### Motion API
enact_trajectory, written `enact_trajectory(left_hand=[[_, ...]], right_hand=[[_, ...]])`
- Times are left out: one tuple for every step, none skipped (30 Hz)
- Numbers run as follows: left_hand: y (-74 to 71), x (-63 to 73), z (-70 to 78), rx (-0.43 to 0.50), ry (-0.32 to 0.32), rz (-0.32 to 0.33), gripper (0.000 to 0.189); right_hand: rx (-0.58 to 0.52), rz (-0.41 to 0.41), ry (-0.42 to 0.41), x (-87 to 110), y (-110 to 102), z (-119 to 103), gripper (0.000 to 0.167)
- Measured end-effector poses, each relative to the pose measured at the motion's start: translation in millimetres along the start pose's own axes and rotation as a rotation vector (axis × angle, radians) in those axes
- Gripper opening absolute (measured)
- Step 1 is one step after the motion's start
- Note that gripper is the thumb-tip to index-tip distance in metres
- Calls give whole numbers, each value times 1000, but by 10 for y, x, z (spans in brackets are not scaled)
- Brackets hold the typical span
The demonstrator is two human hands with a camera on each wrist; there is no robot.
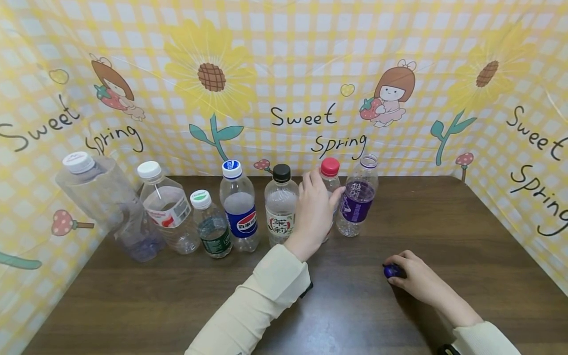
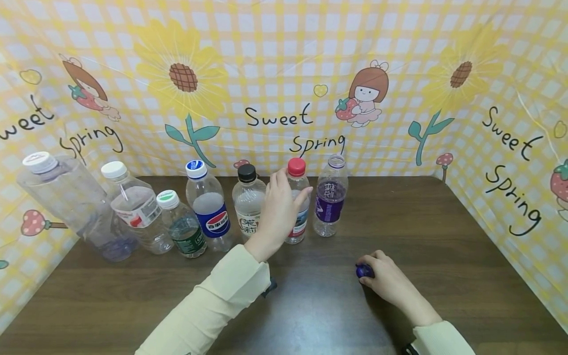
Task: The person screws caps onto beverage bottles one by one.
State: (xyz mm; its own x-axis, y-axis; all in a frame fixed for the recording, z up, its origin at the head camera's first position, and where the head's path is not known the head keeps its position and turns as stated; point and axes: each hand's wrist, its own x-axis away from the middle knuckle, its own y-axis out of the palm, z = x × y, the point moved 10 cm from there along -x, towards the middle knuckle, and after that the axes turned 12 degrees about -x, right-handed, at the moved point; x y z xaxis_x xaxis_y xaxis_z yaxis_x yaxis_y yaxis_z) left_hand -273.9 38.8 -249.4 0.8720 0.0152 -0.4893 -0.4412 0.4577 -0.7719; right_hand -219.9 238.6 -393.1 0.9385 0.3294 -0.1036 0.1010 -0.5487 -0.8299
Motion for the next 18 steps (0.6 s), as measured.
enact_trajectory(left_hand=[[7,-1,-3,1,-4,-7,66],[11,-1,-4,0,-7,-12,67],[16,1,-6,0,-10,-19,68],[22,2,-8,5,-13,-27,69],[30,3,-11,11,-18,-34,70],[35,3,-13,17,-21,-38,71],[41,3,-15,18,-26,-44,72],[41,6,-15,19,-30,-46,73],[39,8,-13,19,-31,-45,75],[38,10,-11,21,-32,-43,77],[33,14,-8,23,-32,-40,80],[24,18,-1,18,-30,-35,82],[14,23,6,16,-26,-28,84],[1,27,15,18,-20,-17,86],[-13,31,25,17,-13,-7,88],[-23,34,33,15,-7,1,89],[-37,37,43,12,-1,12,90],[-51,40,56,5,8,24,90]], right_hand=[[2,3,-2,0,-2,-4,29],[1,2,-2,0,0,-5,29],[1,3,-2,1,-1,-7,29],[2,6,-3,4,-4,-12,29],[4,9,-4,7,-6,-16,29],[4,9,-5,4,-7,-17,29],[3,9,-4,4,-7,-19,29],[1,6,-2,3,-6,-19,29],[0,7,-1,3,-7,-19,29],[1,7,1,2,-8,-18,29],[0,4,4,2,-6,-16,29],[-2,0,7,2,-5,-13,29],[-3,-2,10,3,-5,-10,29],[-2,-5,12,1,-4,-6,29],[-1,-7,14,0,-4,-2,29],[-1,-11,15,-1,-3,3,29],[0,-14,16,-1,-2,7,29],[0,-15,15,0,-3,9,29]])
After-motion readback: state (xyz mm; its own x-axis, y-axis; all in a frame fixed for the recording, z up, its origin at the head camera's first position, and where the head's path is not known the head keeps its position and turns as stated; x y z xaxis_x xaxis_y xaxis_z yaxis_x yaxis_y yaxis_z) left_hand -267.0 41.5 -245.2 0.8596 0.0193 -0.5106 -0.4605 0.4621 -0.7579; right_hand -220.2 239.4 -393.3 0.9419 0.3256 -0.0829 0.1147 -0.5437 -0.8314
